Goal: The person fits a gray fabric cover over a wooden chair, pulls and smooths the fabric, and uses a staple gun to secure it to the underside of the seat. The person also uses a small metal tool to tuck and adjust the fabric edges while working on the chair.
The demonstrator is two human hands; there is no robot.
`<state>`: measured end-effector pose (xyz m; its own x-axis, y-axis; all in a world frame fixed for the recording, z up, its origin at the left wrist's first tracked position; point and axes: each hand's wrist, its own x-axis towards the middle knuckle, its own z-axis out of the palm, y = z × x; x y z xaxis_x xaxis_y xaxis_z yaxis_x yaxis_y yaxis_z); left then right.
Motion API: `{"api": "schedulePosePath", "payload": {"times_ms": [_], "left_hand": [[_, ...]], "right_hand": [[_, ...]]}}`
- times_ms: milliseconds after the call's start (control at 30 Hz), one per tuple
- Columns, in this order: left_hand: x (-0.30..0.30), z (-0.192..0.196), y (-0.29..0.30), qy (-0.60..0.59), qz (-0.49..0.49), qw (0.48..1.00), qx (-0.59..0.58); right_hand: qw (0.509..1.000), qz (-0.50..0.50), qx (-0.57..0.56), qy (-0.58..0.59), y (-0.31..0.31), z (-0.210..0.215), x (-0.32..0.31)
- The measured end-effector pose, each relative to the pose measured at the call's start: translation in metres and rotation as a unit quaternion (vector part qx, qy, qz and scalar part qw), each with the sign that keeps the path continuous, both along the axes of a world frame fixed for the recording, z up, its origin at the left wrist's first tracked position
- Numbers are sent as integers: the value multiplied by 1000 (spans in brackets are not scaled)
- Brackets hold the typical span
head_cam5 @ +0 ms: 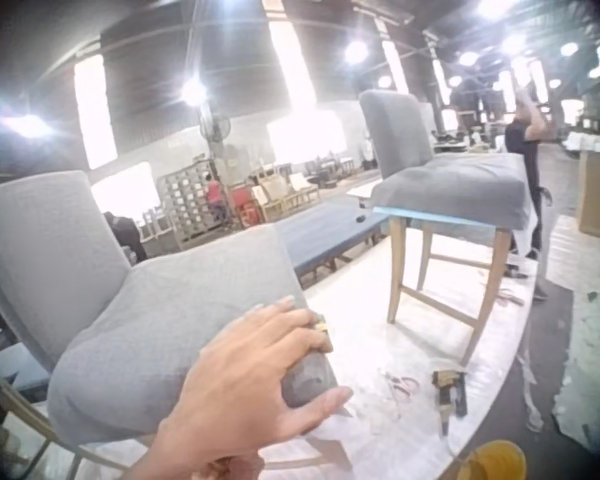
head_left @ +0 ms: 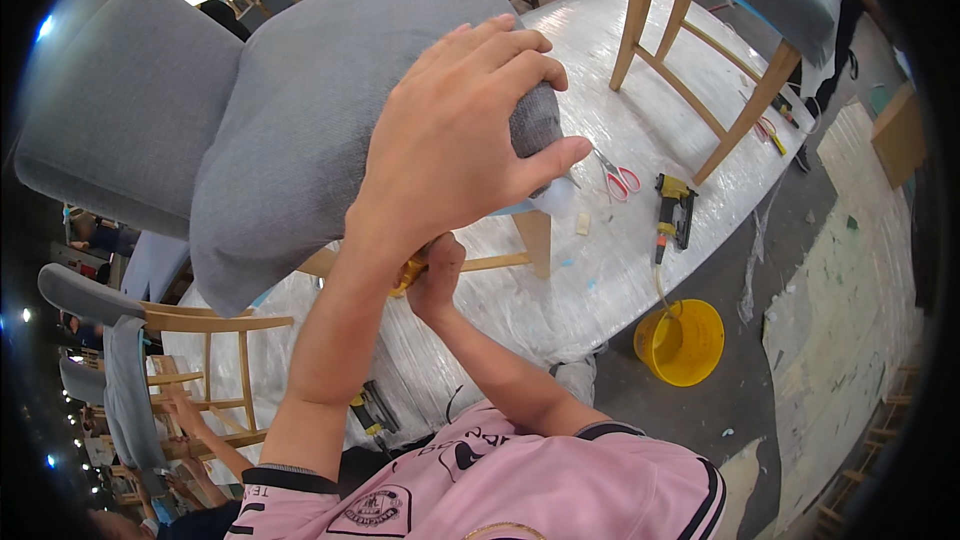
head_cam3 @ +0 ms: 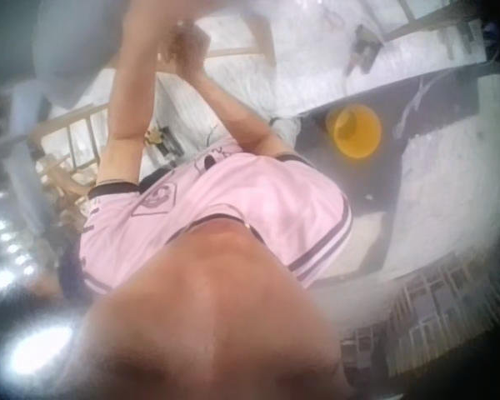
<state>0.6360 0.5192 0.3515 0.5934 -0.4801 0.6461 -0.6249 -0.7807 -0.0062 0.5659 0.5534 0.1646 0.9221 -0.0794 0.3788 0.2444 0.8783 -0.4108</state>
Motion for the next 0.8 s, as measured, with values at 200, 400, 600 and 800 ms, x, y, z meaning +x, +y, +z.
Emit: {"api": "schedulePosePath", "payload": {"times_ms": [200, 400, 600, 800], "left_hand": [[-1, 1, -1, 10, 7, 1000, 4], [2, -1, -1, 0, -4, 1000, -1], [0, 1, 1, 4, 9, 1000, 11], [2, -2, -2, -6, 21, 1000, -14]], "right_hand": [[998, 18, 55, 11, 19, -3, -1], [997, 45, 60, -4, 15, 1, 3], [998, 59, 12, 33, -9, -18, -7], [994, 72, -87, 0, -53, -35, -10]]}}
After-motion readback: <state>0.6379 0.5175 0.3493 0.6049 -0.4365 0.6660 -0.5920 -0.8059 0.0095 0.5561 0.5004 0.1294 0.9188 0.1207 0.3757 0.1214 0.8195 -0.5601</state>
